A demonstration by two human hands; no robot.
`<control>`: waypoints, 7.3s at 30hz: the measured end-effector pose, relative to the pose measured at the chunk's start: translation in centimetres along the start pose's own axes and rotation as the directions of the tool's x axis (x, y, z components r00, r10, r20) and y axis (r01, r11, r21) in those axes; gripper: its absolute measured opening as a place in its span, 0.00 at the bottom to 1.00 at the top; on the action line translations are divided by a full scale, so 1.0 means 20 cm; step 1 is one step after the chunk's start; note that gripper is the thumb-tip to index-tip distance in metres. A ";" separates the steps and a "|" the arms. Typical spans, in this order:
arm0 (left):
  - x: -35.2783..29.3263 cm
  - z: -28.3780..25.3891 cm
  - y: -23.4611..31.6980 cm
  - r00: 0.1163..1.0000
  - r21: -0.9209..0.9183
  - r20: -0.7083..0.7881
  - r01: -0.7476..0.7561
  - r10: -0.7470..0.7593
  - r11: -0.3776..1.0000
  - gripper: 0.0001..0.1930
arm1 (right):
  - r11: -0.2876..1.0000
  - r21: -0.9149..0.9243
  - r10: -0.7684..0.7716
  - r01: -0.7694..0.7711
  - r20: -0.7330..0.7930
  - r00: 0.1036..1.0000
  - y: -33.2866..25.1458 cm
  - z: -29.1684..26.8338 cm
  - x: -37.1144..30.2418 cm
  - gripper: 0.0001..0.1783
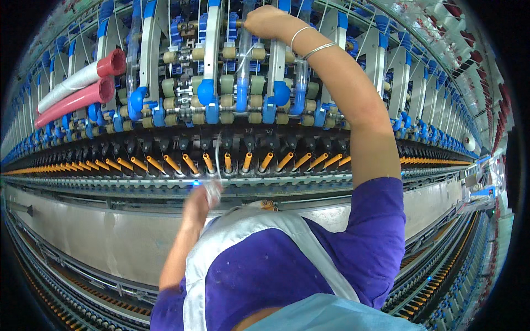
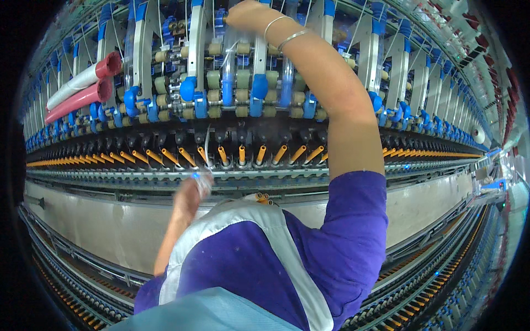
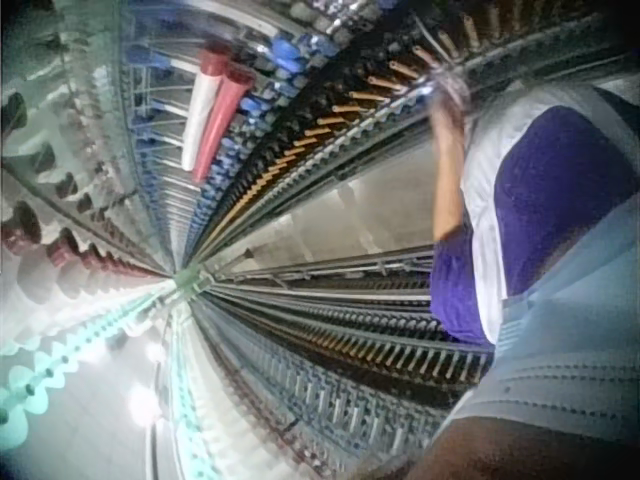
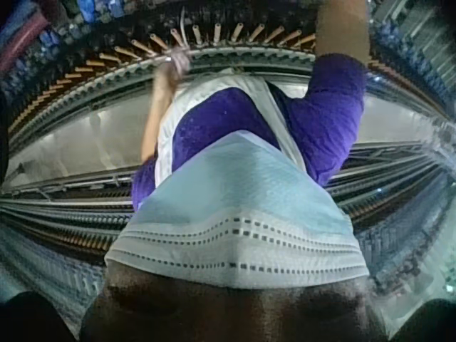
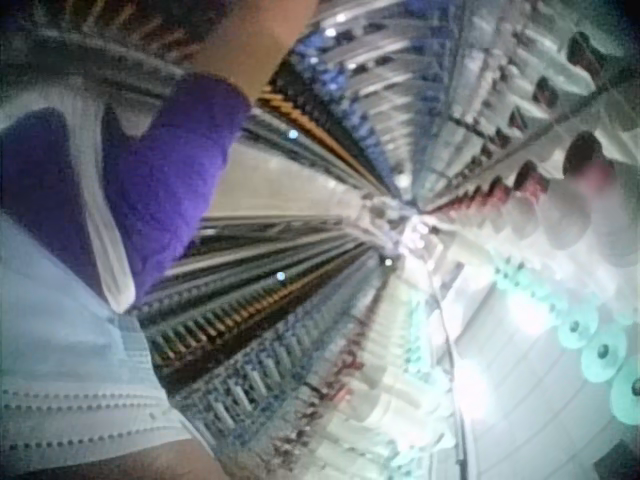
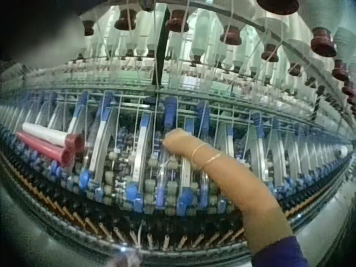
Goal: The person walks along a row of ring-spinning machines in a textile mill. They remove empty bobbins, place new white yarn cones on the creels, and thread the yarn through guides and tensioners onto the spindles. The person then inserts empty bobbins into the spindle holders to begin winding.
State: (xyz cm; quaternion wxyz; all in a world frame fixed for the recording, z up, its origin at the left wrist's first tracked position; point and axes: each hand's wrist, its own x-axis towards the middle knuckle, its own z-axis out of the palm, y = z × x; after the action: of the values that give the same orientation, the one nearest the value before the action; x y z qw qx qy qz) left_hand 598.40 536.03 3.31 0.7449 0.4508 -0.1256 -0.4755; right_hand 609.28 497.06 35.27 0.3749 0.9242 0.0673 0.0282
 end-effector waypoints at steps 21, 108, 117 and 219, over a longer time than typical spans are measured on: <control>0.41 -0.54 -0.55 0.722 0.918 -0.034 0.295 -0.691 0.264 0.29 | 0.210 0.975 0.538 -0.075 -0.051 0.841 -1.28 -0.08 -1.32 0.15; 0.55 5.59 -4.25 -0.445 0.933 0.350 0.082 -0.824 0.351 0.16 | -0.529 0.623 0.260 0.577 0.766 -0.588 -1.12 1.48 -6.77 0.20; 0.17 6.15 -4.55 -0.788 0.977 0.108 0.197 -0.606 -0.083 0.16 | -0.626 0.614 0.103 0.481 0.677 -0.729 -1.17 0.97 -7.04 0.30; -0.94 7.07 -6.10 -0.884 0.737 0.065 -0.271 -0.463 0.620 0.36 | -0.834 0.547 -0.547 0.078 -0.798 -0.253 -0.92 1.38 -8.10 0.12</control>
State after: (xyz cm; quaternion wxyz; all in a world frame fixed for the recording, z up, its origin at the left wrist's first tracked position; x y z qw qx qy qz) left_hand 429.03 456.25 -9.22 -0.2943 -0.1656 -0.6042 -0.7217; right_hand 449.90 467.54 2.39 -0.4204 0.3590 0.6606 -0.5080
